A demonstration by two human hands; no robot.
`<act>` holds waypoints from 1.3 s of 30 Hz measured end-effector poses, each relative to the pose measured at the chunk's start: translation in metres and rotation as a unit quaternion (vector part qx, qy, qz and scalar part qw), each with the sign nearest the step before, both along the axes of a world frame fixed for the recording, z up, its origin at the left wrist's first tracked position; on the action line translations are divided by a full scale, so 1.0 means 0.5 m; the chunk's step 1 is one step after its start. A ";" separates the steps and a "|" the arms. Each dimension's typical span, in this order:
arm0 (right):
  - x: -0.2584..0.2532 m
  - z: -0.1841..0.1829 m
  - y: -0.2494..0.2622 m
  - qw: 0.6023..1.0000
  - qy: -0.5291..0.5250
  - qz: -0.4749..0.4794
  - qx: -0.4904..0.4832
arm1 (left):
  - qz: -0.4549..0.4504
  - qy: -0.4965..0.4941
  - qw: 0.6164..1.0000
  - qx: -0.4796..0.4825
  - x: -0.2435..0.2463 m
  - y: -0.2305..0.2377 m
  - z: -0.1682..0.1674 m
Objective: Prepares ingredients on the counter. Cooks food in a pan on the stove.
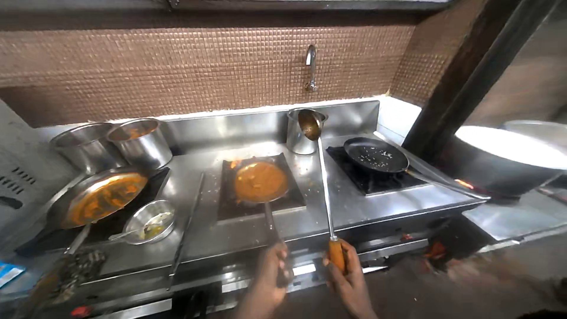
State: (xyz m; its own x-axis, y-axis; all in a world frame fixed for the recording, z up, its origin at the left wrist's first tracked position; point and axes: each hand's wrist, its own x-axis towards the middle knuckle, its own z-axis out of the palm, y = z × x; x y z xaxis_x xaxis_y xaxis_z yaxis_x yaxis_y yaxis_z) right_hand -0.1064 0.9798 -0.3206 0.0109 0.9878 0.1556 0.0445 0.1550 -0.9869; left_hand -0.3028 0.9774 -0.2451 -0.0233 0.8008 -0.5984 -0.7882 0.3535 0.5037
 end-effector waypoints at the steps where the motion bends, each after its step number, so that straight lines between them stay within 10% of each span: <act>1: 0.003 -0.004 -0.005 1.000 -0.007 0.000 -0.012 | -0.001 0.008 1.000 -0.002 -0.001 -0.002 0.010; 6: -0.016 0.001 -0.024 0.996 -0.030 0.022 -0.075 | 0.005 -0.014 1.000 0.024 -0.047 0.080 -0.070; 9: 0.008 0.023 0.003 0.978 -0.187 0.055 -0.077 | -0.008 0.003 1.000 -0.003 -0.017 0.009 -0.009; 19: 0.009 0.227 0.192 0.707 -0.694 0.093 -0.095 | -0.012 0.003 1.000 -0.013 -0.039 0.000 -0.007; 39: 0.058 0.328 0.167 0.714 -0.669 0.165 -0.123 | 0.003 -0.023 1.000 -0.010 -0.062 0.061 -0.050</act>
